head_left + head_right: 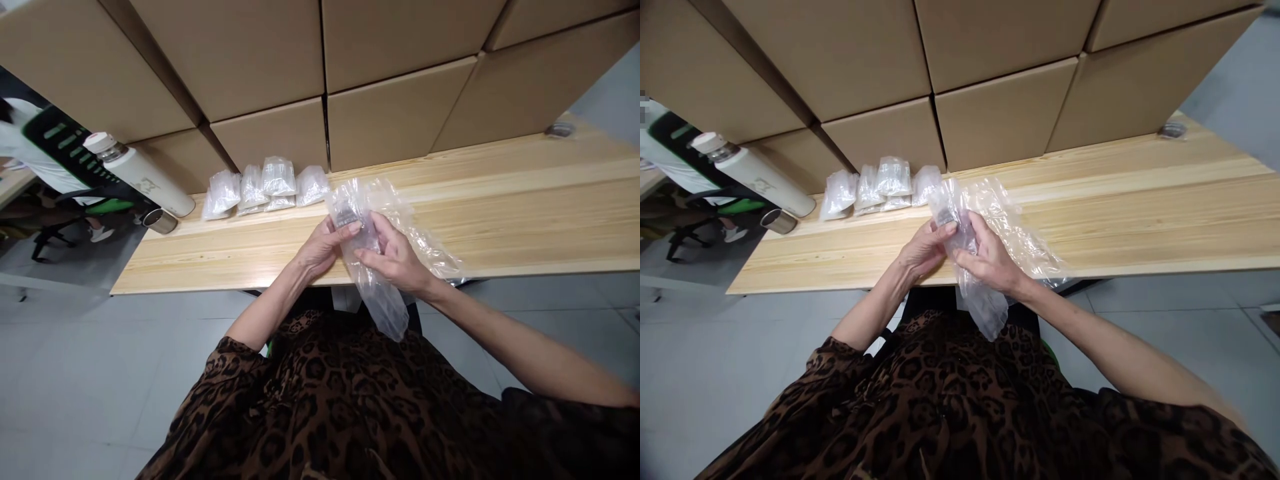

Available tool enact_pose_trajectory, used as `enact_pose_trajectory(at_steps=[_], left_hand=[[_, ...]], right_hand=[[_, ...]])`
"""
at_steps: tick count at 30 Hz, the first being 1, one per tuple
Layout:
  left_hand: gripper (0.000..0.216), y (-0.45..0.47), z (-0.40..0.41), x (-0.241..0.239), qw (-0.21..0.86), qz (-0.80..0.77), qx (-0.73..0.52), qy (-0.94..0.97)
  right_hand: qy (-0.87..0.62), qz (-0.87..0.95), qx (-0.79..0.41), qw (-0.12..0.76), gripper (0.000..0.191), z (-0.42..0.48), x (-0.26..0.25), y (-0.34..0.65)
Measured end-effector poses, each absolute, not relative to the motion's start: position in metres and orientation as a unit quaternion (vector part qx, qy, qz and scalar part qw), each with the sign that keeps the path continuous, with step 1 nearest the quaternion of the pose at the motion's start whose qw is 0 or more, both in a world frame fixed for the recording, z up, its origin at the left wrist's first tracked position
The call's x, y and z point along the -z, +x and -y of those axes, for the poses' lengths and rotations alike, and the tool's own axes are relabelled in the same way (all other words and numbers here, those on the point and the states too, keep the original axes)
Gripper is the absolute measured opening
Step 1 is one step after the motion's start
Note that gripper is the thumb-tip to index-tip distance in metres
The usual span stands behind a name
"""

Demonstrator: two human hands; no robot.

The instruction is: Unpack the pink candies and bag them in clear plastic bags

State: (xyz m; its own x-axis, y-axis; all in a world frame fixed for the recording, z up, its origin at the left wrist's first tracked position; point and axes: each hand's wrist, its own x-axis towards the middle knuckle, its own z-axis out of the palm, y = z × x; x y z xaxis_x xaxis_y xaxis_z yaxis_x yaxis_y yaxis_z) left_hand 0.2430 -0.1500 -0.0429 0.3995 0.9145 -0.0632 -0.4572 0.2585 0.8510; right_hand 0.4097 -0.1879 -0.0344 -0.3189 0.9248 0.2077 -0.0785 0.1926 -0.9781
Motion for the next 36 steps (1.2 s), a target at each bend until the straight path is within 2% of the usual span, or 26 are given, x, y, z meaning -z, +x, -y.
enact_pose_trajectory(at_steps=[6, 13, 18, 22, 26, 29, 34, 36], left_hand=[[0.067, 0.244, 0.172, 0.047, 0.759, -0.259, -0.463, 0.376], [0.039, 0.268, 0.191, 0.055, 0.683, -0.304, -0.553, 0.368], [0.028, 0.265, 0.191, 0.046, 0.703, -0.324, -0.528, 0.349], [0.03, 0.259, 0.188, 0.043, 0.718, -0.336, -0.483, 0.372], [0.021, 0.264, 0.189, 0.049, 0.737, -0.334, -0.487, 0.328], [0.018, 0.268, 0.188, 0.051, 0.739, -0.323, -0.522, 0.277], [0.021, 0.27, 0.179, 0.043, 0.682, -0.362, -0.598, 0.214], [0.027, 0.271, 0.177, 0.039, 0.655, -0.384, -0.619, 0.203]], right_hand=[[-0.338, 0.658, -0.561, 0.371, 0.06, 0.192, 0.027, 0.423], [-0.39, 0.647, -0.504, 0.418, 0.055, 0.199, 0.028, 0.418], [-0.414, 0.588, -0.541, 0.436, 0.045, 0.193, 0.031, 0.427], [-0.395, 0.56, -0.581, 0.439, 0.05, 0.185, 0.035, 0.43], [-0.415, 0.565, -0.584, 0.409, 0.053, 0.175, 0.038, 0.428], [-0.444, 0.627, -0.511, 0.386, 0.052, 0.173, 0.03, 0.433], [-0.493, 0.78, -0.174, 0.345, 0.048, 0.205, 0.006, 0.432], [-0.484, 0.803, -0.088, 0.338, 0.052, 0.223, 0.009, 0.418]])
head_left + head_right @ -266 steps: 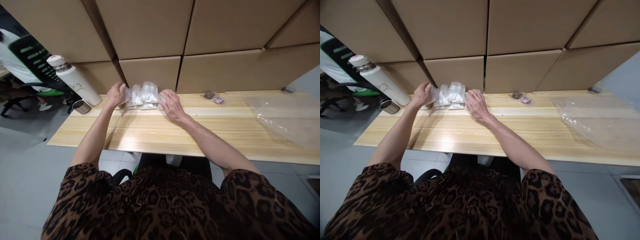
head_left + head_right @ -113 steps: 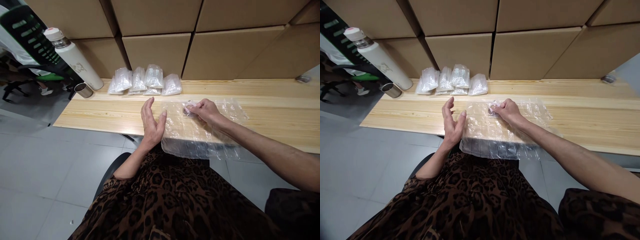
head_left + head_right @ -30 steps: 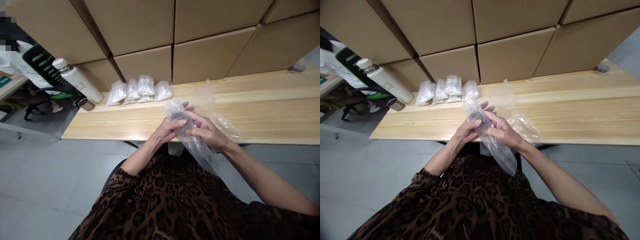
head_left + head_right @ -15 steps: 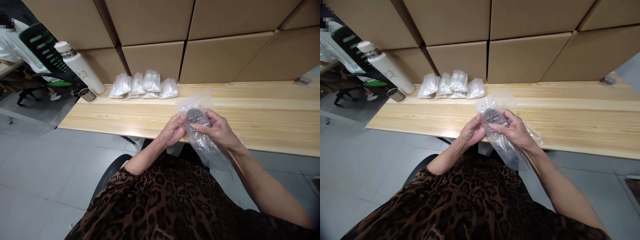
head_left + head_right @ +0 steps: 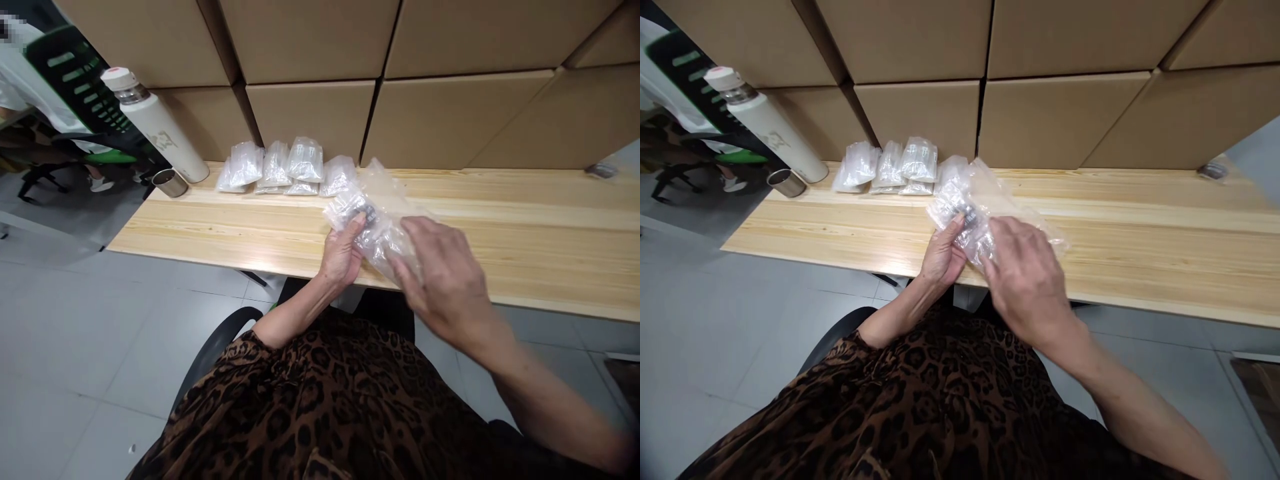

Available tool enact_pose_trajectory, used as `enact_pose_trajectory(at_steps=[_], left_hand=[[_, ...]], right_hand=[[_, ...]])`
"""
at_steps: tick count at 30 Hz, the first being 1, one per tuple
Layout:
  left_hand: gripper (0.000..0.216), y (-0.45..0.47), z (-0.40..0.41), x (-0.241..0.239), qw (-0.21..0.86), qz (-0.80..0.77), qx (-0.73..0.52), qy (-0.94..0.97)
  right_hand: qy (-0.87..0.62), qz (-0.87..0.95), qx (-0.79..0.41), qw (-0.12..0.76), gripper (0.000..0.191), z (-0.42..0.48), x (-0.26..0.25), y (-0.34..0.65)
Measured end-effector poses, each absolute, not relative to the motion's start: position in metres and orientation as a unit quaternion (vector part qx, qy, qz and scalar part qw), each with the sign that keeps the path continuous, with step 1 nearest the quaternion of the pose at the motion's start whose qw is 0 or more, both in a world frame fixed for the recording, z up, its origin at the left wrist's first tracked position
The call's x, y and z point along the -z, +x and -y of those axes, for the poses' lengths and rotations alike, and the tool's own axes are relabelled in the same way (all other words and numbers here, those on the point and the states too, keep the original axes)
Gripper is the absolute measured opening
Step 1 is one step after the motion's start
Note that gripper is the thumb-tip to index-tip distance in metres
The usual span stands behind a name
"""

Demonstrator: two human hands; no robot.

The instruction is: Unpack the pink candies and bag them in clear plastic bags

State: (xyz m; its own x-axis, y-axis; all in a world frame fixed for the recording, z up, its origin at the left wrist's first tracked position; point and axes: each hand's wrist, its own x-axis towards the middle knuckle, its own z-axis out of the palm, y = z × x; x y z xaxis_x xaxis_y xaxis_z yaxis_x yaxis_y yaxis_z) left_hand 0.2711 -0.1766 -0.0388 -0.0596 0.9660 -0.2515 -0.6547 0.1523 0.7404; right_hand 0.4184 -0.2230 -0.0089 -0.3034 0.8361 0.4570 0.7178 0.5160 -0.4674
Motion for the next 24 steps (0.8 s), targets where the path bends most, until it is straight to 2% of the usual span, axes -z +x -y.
enact_pose_trajectory(at_steps=[6, 11, 14, 17, 20, 22, 24], left_hand=[[0.039, 0.267, 0.174, 0.034, 0.613, -0.399, -0.655, 0.191], [0.044, 0.247, 0.166, 0.036, 0.568, -0.411, -0.696, 0.156], [0.045, 0.228, 0.16, 0.044, 0.536, -0.411, -0.718, 0.166], [0.043, 0.211, 0.154, 0.054, 0.513, -0.423, -0.708, 0.24], [0.043, 0.208, 0.155, 0.06, 0.517, -0.42, -0.676, 0.315], [0.044, 0.214, 0.159, 0.06, 0.54, -0.404, -0.655, 0.341], [0.044, 0.222, 0.165, 0.056, 0.568, -0.383, -0.636, 0.355]], right_hand=[[-0.511, 0.812, -0.063, 0.276, 0.061, 0.216, 0.054, 0.391], [-0.501, 0.806, -0.063, 0.309, 0.059, 0.196, 0.08, 0.44], [-0.518, 0.773, -0.072, 0.36, 0.047, 0.204, 0.088, 0.474], [-0.555, 0.666, -0.16, 0.472, 0.032, 0.217, 0.086, 0.493], [-0.502, 0.562, -0.298, 0.586, 0.028, 0.225, 0.069, 0.488], [-0.445, 0.569, -0.375, 0.581, 0.033, 0.225, 0.055, 0.478], [-0.427, 0.619, -0.421, 0.507, 0.041, 0.219, 0.041, 0.466]])
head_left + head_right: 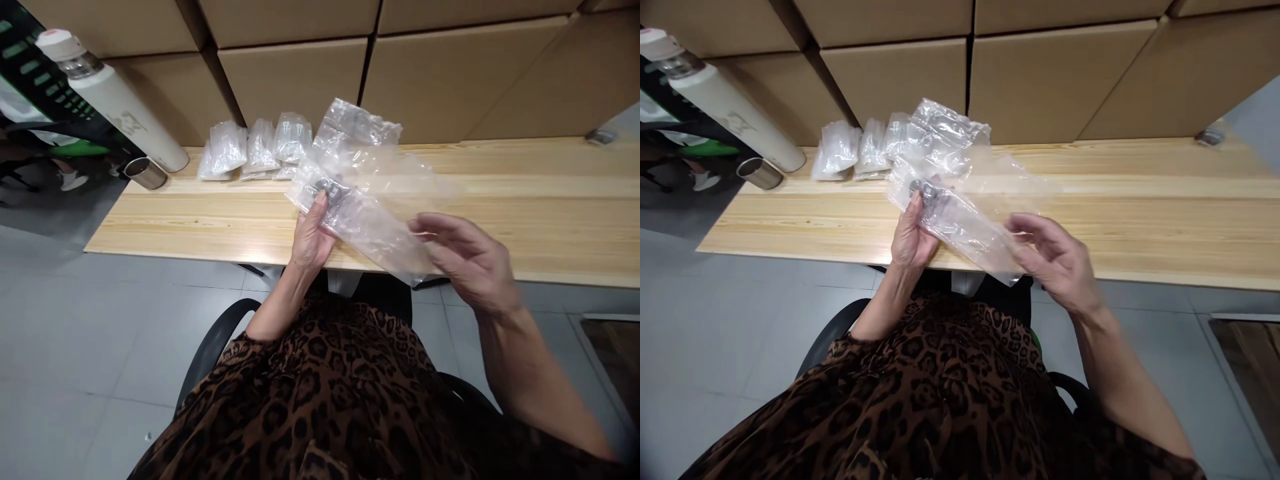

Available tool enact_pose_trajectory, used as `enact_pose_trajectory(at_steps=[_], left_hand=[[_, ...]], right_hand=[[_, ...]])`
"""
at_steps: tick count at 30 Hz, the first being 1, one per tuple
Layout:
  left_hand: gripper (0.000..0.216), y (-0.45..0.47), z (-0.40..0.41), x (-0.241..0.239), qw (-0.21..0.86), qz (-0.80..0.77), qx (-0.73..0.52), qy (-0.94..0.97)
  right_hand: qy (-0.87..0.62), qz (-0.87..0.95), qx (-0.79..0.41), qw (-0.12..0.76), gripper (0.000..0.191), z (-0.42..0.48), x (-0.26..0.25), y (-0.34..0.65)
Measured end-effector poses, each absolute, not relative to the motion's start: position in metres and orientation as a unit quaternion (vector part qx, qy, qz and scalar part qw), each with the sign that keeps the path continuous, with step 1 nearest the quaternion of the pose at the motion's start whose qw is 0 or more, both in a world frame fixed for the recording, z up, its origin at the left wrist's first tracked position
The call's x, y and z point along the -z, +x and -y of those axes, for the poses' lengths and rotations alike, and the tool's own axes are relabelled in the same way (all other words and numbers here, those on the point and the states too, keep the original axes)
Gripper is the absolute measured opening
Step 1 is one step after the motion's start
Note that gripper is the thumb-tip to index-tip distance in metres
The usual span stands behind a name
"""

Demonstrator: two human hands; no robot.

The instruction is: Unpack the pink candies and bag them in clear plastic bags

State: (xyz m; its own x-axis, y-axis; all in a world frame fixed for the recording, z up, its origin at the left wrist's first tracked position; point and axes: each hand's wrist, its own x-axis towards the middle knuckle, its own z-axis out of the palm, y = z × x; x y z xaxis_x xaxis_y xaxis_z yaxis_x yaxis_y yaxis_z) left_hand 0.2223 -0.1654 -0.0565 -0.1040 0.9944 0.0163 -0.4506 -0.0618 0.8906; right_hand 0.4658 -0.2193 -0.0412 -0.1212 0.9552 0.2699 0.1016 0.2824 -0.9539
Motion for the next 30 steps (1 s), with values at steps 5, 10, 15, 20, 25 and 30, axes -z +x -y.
enact_pose_trajectory(at_steps=[5, 10, 15, 20, 25, 30], left_hand=[[0.041, 0.233, 0.179, 0.05, 0.6, -0.381, -0.591, 0.381], [0.042, 0.232, 0.181, 0.049, 0.612, -0.376, -0.581, 0.384], [0.044, 0.238, 0.181, 0.046, 0.674, -0.312, -0.651, 0.159], [0.038, 0.237, 0.178, 0.045, 0.658, -0.282, -0.691, 0.1], [0.028, 0.236, 0.173, 0.046, 0.611, -0.306, -0.726, 0.084], [0.015, 0.256, 0.184, 0.044, 0.621, -0.311, -0.716, 0.077]], right_hand=[[-0.444, 0.702, -0.455, 0.322, 0.029, 0.202, 0.024, 0.444], [-0.431, 0.675, -0.52, 0.298, 0.04, 0.203, 0.018, 0.436], [-0.443, 0.524, -0.657, 0.313, 0.052, 0.203, 0.016, 0.433], [-0.477, 0.555, -0.616, 0.291, 0.047, 0.2, 0.028, 0.461], [-0.569, 0.689, -0.217, 0.393, 0.033, 0.222, 0.036, 0.477], [-0.438, 0.82, 0.074, 0.361, 0.059, 0.24, 0.046, 0.416]])
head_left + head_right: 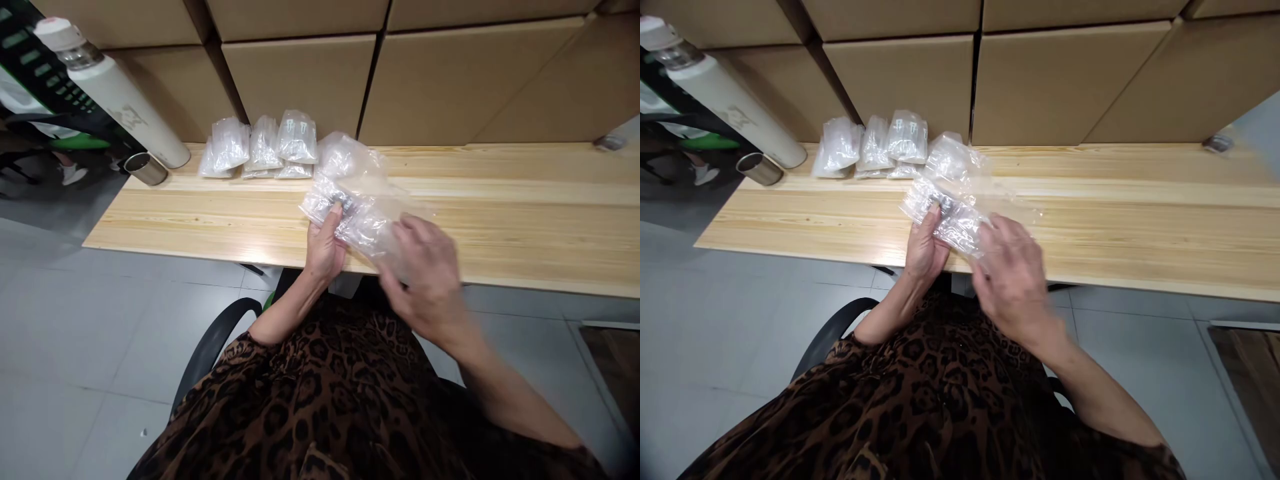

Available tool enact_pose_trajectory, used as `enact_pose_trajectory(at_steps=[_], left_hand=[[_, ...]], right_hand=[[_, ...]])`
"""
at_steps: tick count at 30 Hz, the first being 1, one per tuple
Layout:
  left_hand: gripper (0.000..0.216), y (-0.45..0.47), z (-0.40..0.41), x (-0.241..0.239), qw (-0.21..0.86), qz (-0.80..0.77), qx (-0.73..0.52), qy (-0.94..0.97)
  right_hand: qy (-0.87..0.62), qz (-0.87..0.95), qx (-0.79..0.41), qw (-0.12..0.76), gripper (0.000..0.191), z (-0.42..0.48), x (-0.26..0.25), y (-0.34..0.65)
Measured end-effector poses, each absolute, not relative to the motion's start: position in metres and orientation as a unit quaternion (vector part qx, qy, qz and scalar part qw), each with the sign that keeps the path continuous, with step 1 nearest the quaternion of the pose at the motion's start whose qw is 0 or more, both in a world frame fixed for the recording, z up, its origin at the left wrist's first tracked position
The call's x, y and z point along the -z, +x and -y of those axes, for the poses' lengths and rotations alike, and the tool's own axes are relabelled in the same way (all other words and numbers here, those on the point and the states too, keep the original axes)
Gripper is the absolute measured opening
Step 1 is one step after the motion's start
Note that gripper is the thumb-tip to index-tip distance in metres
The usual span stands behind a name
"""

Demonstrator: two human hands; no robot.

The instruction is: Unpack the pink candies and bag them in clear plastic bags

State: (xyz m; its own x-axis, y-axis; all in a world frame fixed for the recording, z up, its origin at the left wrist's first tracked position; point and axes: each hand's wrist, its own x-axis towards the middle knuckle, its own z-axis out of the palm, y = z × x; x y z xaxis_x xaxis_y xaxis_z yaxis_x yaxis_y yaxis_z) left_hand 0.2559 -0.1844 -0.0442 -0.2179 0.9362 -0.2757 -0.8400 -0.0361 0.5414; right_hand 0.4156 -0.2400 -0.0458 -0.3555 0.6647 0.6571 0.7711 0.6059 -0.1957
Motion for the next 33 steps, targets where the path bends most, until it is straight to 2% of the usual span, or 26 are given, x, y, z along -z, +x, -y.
enact_pose_trajectory(at_steps=[4, 10, 13, 19, 23, 26, 29, 33], left_hand=[[0.01, 0.265, 0.197, 0.039, 0.623, -0.319, -0.709, 0.089], [0.014, 0.254, 0.207, 0.045, 0.632, -0.282, -0.708, 0.139], [0.034, 0.248, 0.208, 0.053, 0.652, -0.244, -0.701, 0.156], [0.075, 0.24, 0.204, 0.066, 0.697, -0.19, -0.662, 0.199], [0.09, 0.237, 0.203, 0.071, 0.677, -0.184, -0.652, 0.287], [0.092, 0.235, 0.203, 0.07, 0.668, -0.169, -0.65, 0.32], [0.088, 0.232, 0.203, 0.067, 0.668, -0.178, -0.651, 0.314], [0.056, 0.232, 0.2, 0.059, 0.655, -0.242, -0.677, 0.235]], right_hand=[[-0.431, 0.843, 0.123, 0.297, 0.064, 0.224, 0.065, 0.371], [-0.406, 0.847, 0.157, 0.305, 0.058, 0.203, 0.077, 0.37], [-0.36, 0.863, 0.151, 0.321, 0.064, 0.199, 0.066, 0.383], [-0.285, 0.906, 0.019, 0.311, 0.071, 0.194, 0.029, 0.412], [-0.281, 0.914, -0.056, 0.287, 0.072, 0.195, 0.015, 0.42], [-0.272, 0.916, -0.094, 0.281, 0.068, 0.197, 0.012, 0.418], [-0.285, 0.893, -0.221, 0.268, 0.058, 0.194, 0.008, 0.414], [-0.358, 0.801, -0.379, 0.296, 0.035, 0.178, 0.007, 0.411]])
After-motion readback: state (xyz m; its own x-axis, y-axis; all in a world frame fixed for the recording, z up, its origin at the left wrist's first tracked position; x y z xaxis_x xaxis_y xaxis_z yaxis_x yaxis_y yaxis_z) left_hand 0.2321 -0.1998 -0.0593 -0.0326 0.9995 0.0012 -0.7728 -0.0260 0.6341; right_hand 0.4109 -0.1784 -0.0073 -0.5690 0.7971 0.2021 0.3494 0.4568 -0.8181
